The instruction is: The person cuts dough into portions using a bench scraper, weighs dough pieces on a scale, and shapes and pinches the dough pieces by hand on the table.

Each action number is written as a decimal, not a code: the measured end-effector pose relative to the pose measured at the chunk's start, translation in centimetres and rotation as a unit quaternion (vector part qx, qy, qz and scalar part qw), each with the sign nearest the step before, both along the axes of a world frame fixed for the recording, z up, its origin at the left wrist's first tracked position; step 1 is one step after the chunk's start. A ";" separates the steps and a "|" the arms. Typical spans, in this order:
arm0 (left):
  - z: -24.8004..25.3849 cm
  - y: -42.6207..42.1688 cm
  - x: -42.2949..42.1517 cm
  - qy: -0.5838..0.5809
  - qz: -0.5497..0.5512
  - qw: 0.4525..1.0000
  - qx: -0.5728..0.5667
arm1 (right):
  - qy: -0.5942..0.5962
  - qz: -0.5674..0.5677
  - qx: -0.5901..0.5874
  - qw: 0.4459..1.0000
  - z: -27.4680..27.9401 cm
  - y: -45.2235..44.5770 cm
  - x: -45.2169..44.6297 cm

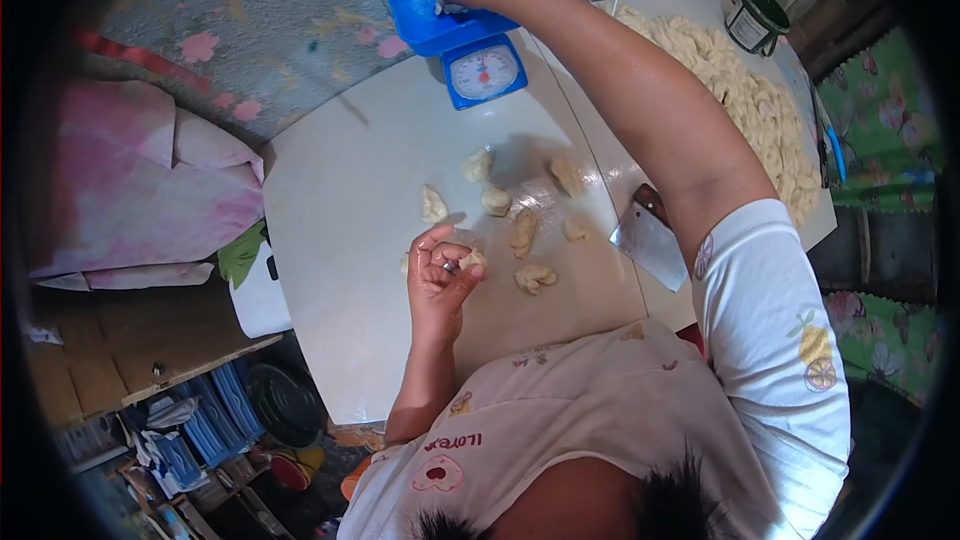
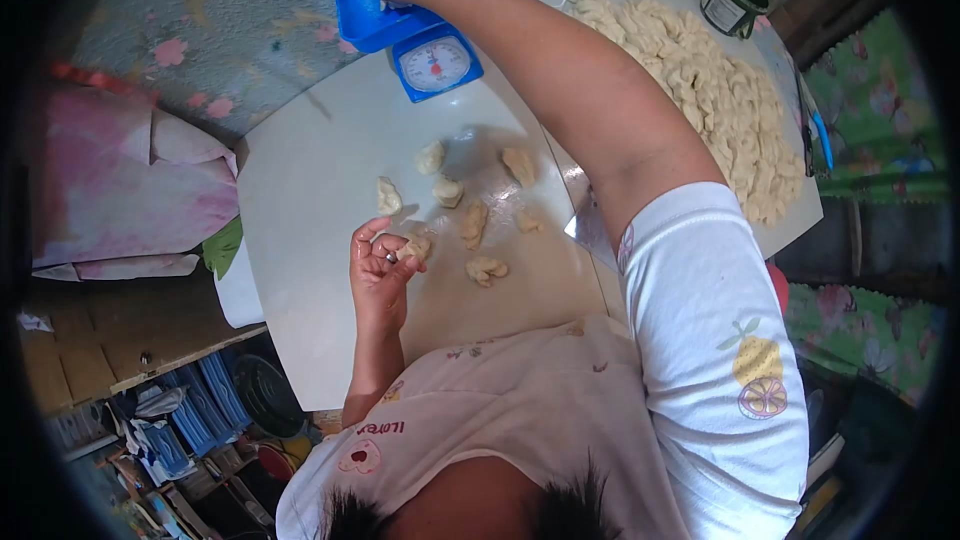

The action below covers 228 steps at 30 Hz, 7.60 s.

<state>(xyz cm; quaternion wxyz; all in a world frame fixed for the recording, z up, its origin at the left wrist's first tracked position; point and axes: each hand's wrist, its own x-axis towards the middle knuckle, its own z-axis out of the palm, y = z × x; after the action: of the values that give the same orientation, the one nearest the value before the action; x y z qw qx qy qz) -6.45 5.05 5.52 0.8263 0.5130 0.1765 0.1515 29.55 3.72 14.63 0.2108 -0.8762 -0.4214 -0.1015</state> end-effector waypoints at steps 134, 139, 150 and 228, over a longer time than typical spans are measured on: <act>-2.9 -11.2 22.5 0.117 -0.154 0.980 -0.046 | 0.346 -0.097 0.278 0.891 -8.8 -30.2 -9.1; -7.2 -10.9 22.7 0.067 -0.269 0.915 0.294 | 0.219 -0.071 0.020 0.973 -11.7 -32.3 -8.0; -6.2 -14.1 20.9 0.051 -0.194 0.670 0.715 | 0.351 -0.086 0.100 0.927 -13.9 -32.7 -5.1; -0.3 -13.1 8.7 0.034 -0.130 0.937 -0.322 | 0.519 -0.074 0.664 0.532 -7.7 -28.4 -16.7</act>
<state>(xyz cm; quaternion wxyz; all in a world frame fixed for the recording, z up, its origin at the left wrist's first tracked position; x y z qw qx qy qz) 2.24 -8.00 5.25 0.9531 0.2429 0.1760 -0.0395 12.86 -24.63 6.97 0.9057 -0.4102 0.0177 0.1056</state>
